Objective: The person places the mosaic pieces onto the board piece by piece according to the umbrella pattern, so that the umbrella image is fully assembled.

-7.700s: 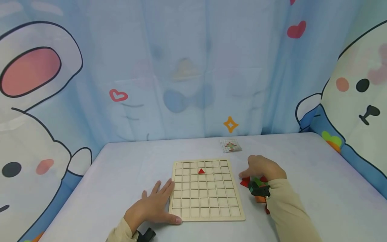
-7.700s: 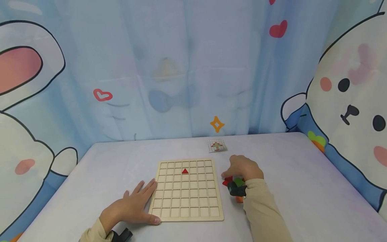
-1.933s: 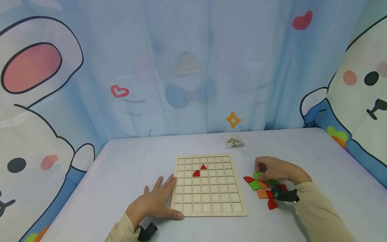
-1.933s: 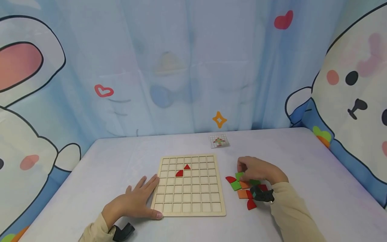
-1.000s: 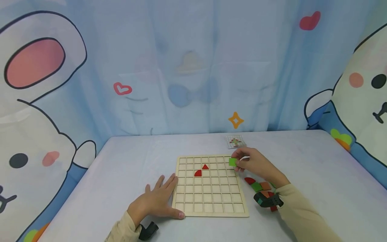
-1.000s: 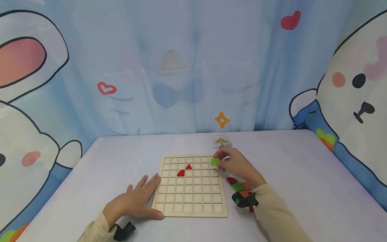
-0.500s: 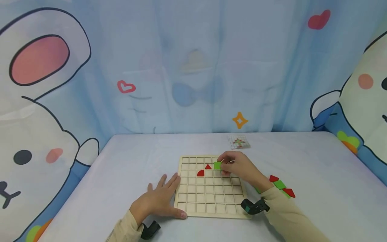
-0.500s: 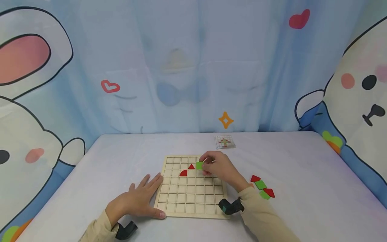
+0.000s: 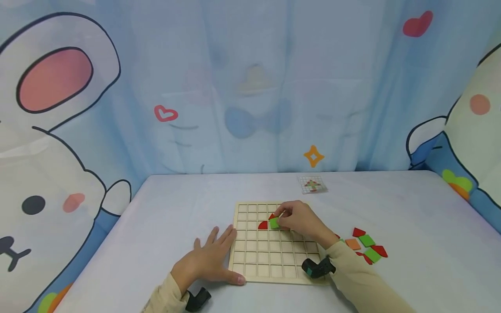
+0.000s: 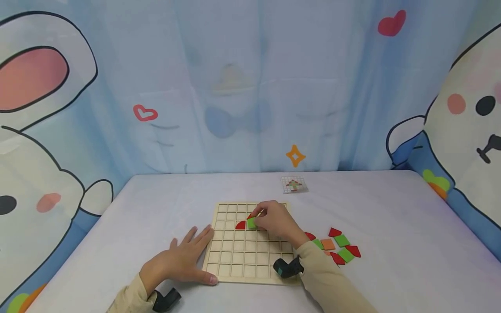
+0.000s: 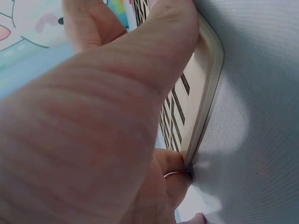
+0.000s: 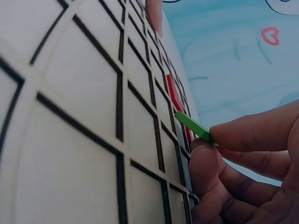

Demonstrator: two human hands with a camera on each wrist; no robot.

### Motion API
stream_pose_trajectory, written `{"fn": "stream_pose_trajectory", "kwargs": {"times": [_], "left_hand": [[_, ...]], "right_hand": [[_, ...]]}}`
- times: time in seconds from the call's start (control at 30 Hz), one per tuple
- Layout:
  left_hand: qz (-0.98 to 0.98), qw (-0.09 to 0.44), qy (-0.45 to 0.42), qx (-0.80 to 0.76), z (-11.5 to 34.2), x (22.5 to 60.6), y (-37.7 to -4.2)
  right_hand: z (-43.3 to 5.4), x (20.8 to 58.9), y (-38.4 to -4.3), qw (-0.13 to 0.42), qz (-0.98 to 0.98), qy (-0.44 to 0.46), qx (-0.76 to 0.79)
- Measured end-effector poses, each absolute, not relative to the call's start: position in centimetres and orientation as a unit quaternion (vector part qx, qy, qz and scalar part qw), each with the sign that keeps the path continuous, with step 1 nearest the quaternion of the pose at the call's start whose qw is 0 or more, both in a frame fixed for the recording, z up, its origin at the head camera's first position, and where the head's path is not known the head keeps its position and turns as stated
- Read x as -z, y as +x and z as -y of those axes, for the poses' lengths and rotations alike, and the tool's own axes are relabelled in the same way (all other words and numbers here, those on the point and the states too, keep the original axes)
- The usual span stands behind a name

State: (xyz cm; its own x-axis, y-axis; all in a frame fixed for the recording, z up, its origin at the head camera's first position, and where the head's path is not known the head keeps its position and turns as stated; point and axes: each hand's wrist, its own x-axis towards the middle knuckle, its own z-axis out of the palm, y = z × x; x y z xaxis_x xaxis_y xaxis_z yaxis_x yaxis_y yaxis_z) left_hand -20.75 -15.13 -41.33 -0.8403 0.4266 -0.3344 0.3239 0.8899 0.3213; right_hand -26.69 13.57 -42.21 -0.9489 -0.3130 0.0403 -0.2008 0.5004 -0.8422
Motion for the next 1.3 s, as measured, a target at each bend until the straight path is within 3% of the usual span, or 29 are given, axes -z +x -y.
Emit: {"fn": "stream_pose_trajectory", "kwargs": {"times": [0.93,1.3], "left_hand": [[-0.952,0.199,0.198,-0.119,15.1,41.2,-20.7],[-0.953,0.203,0.194,-0.118,15.0,41.1,-20.6]], "right_hand": [[-12.2,43.1,-26.2,-0.038,-0.906,-0.171,0.385],[-12.2,42.9,-25.9,-0.026,-0.907,-0.165,0.386]]}}
